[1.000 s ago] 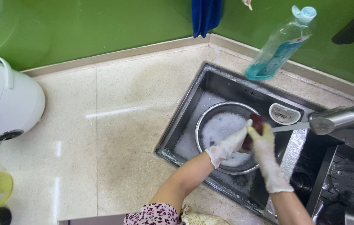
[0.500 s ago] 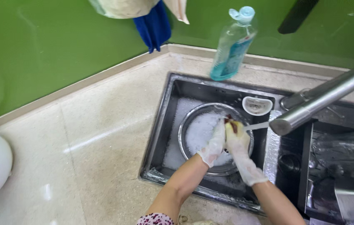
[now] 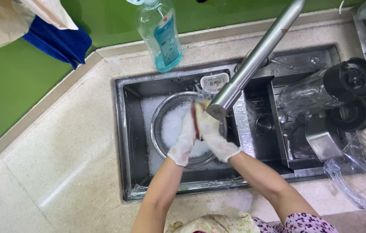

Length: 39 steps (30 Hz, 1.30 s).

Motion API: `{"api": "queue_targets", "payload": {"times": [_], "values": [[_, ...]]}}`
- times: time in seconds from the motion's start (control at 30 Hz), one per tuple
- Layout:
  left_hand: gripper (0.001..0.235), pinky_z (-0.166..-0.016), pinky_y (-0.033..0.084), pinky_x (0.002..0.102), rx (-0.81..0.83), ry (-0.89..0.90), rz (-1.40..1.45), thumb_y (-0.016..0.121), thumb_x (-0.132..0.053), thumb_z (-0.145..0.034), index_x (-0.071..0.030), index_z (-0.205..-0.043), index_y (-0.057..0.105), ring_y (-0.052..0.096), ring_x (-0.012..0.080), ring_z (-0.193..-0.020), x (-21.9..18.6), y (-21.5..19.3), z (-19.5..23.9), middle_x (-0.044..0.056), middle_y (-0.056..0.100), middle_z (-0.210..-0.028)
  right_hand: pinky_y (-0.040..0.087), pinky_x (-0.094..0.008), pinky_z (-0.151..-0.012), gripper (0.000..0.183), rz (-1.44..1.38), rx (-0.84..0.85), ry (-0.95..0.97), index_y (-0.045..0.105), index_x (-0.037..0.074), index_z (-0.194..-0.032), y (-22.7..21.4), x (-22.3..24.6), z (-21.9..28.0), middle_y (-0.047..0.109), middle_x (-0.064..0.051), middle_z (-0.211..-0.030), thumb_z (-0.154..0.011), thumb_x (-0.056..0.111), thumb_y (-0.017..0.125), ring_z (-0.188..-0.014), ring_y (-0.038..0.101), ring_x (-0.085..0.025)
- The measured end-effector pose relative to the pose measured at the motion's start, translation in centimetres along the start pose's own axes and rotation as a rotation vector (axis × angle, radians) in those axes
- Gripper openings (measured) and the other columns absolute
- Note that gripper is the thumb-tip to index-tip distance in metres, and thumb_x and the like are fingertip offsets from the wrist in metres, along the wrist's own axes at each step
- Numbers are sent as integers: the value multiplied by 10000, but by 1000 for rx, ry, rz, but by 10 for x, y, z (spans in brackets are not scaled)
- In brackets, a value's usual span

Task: The person wipes a countertop with a cloth, rinses and wrings the cloth in a sink filled with soapy water, then resumes wiping the countertop and nearby wall surfaces.

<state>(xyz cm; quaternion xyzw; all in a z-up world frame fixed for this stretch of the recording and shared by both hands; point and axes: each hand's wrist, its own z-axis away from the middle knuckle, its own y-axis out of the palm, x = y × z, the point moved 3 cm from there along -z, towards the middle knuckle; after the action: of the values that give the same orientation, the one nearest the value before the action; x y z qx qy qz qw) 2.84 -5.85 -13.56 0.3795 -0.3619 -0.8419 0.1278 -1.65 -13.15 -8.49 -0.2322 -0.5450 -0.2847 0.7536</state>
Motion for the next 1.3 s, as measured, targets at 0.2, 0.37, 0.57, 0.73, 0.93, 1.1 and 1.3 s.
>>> {"api": "queue_targets", "payload": {"times": [0.2, 0.37, 0.57, 0.73, 0.93, 1.1, 1.3], "values": [[482, -999, 448, 268, -36, -19, -187, 471, -512, -1075, -137, -1326, 642, 589, 102, -1155, -17, 53, 37, -15, 662, -1282, 566, -444, -801, 250, 226, 62, -195, 692, 20, -1078, -10, 38, -3, 724, -158, -1002, -943, 230, 682, -925, 726, -333], [562, -900, 543, 368, 93, -182, -82, 458, -547, -1110, -32, -1227, 651, 651, 238, -1019, -44, 58, 32, 130, 680, -1147, 527, -453, -858, 262, 569, 61, -370, 696, 8, -1037, 0, 21, 21, 734, -198, -961, -1015, 247, 593, -943, 695, -339], [282, -586, 495, 398, -108, -188, -404, 460, -168, -1001, -33, -1126, 674, 628, 255, -691, -44, 65, 30, 116, 700, -889, 537, -412, -907, 245, 491, 184, -93, 691, 48, -1176, -36, 21, -17, 720, -193, -1086, -989, 159, 578, -1044, 687, -314], [430, -596, 526, 294, 150, -76, -1077, 434, 28, -918, -62, -1268, 668, 643, 139, -708, -72, 89, 63, 51, 730, -906, 542, -338, -881, 373, 553, 552, -20, 682, 103, -1211, -56, 39, -27, 741, -78, -1071, -839, 78, 667, -1010, 689, -206], [501, -763, 581, 357, -162, -88, -765, 448, -194, -968, -176, -1469, 449, 689, 194, -883, -106, 51, 73, 85, 707, -1129, 557, -316, -793, 328, -30, 518, 92, 740, 34, -1093, -65, 62, -32, 739, -62, -1010, -840, 227, 821, -898, 681, -131], [556, -982, 448, 518, -301, -400, -160, 462, -527, -1025, -158, -1441, 464, 556, 233, -1151, -62, 8, 49, 56, 542, -1281, 566, -345, -652, 224, -98, 317, 312, 702, 129, -1023, -13, 60, 24, 716, -49, -927, -821, 194, 771, -726, 681, -154], [424, -1105, 498, 360, 371, 147, 583, 547, -413, -1120, -23, -1283, 576, 600, 207, -1194, 26, -20, 16, 109, 632, -1254, 572, -369, -725, 257, 527, 163, -142, 715, 58, -962, 24, 72, 45, 738, -128, -851, -932, 310, 757, -756, 715, -221]]}}
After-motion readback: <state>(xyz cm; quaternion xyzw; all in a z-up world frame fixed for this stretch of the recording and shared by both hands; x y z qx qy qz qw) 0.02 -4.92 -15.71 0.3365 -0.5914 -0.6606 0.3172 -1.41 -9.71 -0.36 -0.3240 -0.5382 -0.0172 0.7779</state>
